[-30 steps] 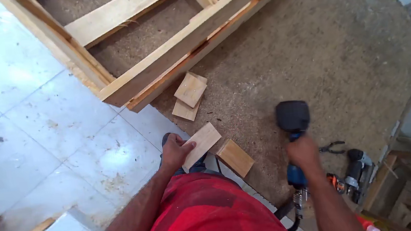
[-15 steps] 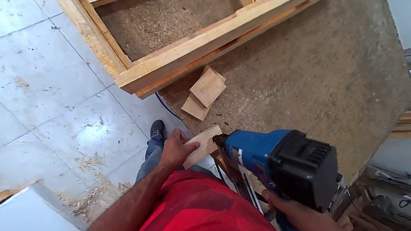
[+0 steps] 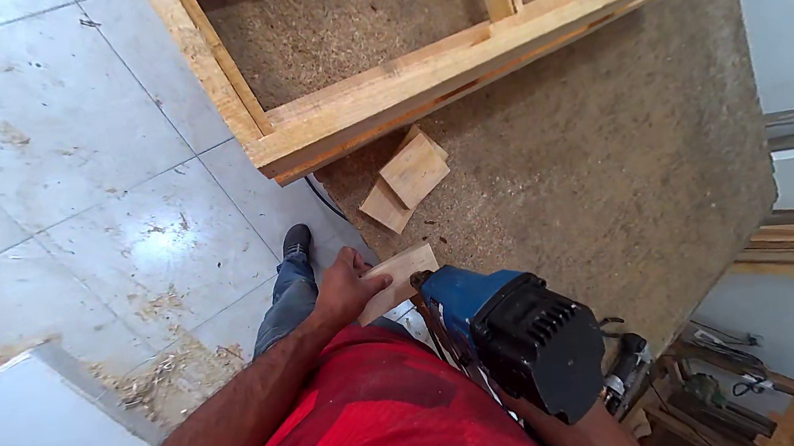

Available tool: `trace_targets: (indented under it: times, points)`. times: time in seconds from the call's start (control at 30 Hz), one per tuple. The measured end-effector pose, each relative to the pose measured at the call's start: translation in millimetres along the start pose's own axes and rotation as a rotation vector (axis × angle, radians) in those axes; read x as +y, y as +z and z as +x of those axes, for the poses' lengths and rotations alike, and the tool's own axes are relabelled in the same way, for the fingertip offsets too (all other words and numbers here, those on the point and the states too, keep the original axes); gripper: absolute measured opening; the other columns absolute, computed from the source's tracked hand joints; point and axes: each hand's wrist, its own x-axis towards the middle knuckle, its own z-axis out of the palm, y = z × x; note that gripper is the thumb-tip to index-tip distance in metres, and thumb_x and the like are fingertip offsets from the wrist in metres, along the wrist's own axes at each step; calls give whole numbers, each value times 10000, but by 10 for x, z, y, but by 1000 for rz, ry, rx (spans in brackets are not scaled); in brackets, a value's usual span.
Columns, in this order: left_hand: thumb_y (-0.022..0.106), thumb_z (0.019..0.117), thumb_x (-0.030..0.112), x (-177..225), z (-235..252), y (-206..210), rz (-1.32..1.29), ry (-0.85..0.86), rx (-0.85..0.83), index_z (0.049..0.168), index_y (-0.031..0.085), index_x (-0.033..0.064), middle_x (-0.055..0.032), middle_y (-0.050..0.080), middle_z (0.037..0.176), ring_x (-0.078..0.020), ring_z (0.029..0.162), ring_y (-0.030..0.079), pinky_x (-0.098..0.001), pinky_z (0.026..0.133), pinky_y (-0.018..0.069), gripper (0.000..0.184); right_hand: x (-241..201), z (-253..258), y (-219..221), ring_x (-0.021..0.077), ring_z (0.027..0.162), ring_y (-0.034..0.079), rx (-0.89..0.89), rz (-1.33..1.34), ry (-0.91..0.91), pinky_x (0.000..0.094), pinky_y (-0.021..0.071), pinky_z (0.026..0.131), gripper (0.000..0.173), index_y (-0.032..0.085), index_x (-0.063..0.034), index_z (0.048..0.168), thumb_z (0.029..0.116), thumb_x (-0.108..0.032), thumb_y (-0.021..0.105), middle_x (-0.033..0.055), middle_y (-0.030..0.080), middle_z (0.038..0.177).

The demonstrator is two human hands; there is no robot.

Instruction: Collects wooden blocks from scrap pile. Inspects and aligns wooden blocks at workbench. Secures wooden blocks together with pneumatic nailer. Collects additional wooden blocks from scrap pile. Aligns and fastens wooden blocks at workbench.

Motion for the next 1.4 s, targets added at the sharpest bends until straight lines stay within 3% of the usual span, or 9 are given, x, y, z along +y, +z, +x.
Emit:
trace_targets:
  times: [0.13, 0.33, 0.53, 0.67, 0.83, 0.97, 1.1, 1.23, 1.4]
  points:
    - [882, 821, 346, -18, 6, 4, -16, -1, -5, 1132, 534, 72, -81, 772, 960, -236, 850, 757, -502, 792, 616, 541, -156, -37, -17, 179, 1236, 627, -116, -115, 101, 366, 453, 1115, 585, 675, -5, 1270, 960, -499, 638, 147, 701, 1247]
    - [817, 894, 309, 24, -99, -26, -23, 37, 2, 1232, 583, 73, -88, 770, 987, -242, 860, 754, -511, 799, 621, 474, 168, -208, -47, 103, 937, 733, 101, 334, 152, 350, 637, 874, 461, 684, -92, 1182, 866, -401, 814, -8, 756, 1014]
    - [675, 991, 168, 434, -350, -1, -179, 246, 1, 1180, 692, 74, -70, 759, 918, -194, 787, 738, -409, 715, 638, 211, 827, -233, -426, 203, 746, 726, 416, 310, 353, 465, 636, 695, 381, 691, -154, 1155, 856, -345, 830, 45, 739, 877]
    - [608, 1036, 228, 1000, 19, 517, 70, 386, -110, 1295, 639, 69, -108, 713, 1101, -212, 973, 709, -473, 882, 603, 305, 1341, 475, -464, 376, 927, 704, 539, -12, 424, 662, 556, 788, 447, 626, -92, 1252, 927, -372, 752, 179, 711, 1011]
    - [618, 1031, 288, 1364, 588, 932, 249, 399, -1, 1251, 705, 105, -101, 730, 1131, -222, 1047, 703, -502, 963, 562, 299, 1658, 1049, -225, 468, 1033, 686, 545, -135, 459, 657, 586, 788, 727, 405, -78, 1545, 927, -272, 735, 229, 440, 1539]
    - [602, 1030, 337, 1321, 600, 921, 470, 336, 103, 1193, 735, 127, -104, 744, 1087, -276, 1045, 703, -578, 956, 534, 297, 1763, 1113, 136, 434, 1038, 688, 580, -95, 397, 611, 607, 791, 737, 434, -108, 1535, 902, -276, 773, 226, 413, 1542]
    - [610, 1027, 270, 1231, 266, 895, 501, 436, 164, 1310, 666, 100, -144, 696, 1249, -307, 1159, 670, -585, 1013, 519, 336, 1493, 722, 486, 436, 1338, 517, 789, -176, 135, 577, 470, 1082, 489, 631, -24, 1342, 944, -297, 710, 256, 491, 1491]
    - [601, 1035, 254, 901, -155, 832, 448, 506, 128, 1372, 595, 75, -138, 623, 1362, -263, 1212, 642, -515, 1019, 549, 381, 1167, 640, 1085, 385, 1387, 488, 355, -130, 48, 570, 429, 1128, 1003, 449, -34, 1515, 786, -636, 784, 206, 504, 1503]
    - [782, 907, 275, 415, -476, 810, 275, 314, -110, 1406, 547, 66, -115, 673, 1263, -236, 1099, 689, -484, 941, 595, 591, 1084, 817, 1115, 346, 1247, 578, 232, 171, 148, 535, 525, 1017, 967, 495, -33, 1451, 673, -447, 893, 191, 562, 1377]
